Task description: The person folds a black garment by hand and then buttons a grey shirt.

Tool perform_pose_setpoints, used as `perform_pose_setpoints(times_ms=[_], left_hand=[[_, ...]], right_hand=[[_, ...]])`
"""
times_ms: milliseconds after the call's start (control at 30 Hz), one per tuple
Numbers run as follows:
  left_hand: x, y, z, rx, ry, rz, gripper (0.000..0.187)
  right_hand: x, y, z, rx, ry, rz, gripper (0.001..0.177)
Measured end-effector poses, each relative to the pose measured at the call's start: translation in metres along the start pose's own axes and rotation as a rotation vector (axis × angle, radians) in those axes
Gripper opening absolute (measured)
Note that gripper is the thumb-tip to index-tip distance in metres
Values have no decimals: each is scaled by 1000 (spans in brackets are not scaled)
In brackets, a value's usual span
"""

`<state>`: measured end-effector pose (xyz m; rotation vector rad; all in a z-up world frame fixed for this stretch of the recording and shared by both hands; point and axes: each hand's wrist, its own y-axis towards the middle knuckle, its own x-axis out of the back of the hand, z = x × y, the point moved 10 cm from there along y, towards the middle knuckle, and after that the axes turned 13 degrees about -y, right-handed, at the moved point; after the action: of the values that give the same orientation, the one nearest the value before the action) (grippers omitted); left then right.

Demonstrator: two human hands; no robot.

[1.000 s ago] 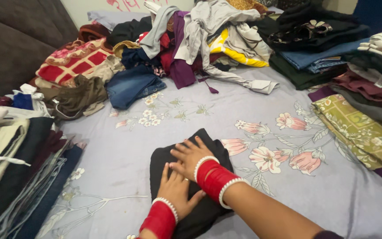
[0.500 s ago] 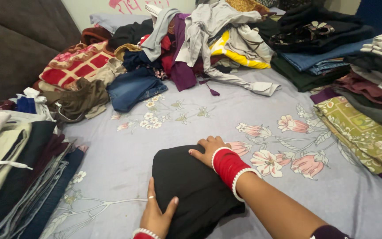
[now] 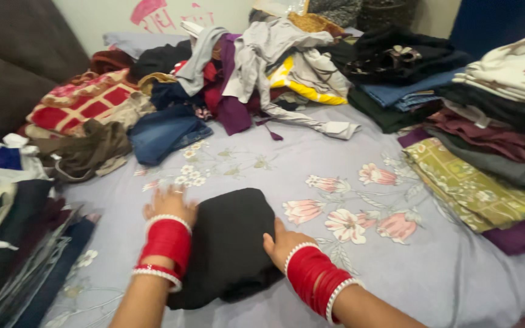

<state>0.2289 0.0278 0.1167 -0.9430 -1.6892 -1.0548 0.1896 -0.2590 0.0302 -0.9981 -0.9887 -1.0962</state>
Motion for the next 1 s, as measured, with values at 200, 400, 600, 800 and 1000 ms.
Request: perform_pose_setpoints(times_ms=[200, 400, 600, 800, 1000], left_hand=[[-128, -63, -36, -75, -42, 131, 68], [-139, -71, -23, -115, 252, 193, 76], [-105, -89, -39, -138, 53, 156, 86], [-145, -79, -16, -62, 118, 319, 87], [-103, -78, 49, 166, -136, 46, 70]], right_hand=[[71, 3, 45, 218, -101, -357, 62], [33, -2, 174, 659, -183, -263, 59], [-1, 33, 149, 509, -65, -1, 64], [-11, 49, 149, 500, -86, -2, 68], [-3, 73, 89, 255, -164, -43, 71]])
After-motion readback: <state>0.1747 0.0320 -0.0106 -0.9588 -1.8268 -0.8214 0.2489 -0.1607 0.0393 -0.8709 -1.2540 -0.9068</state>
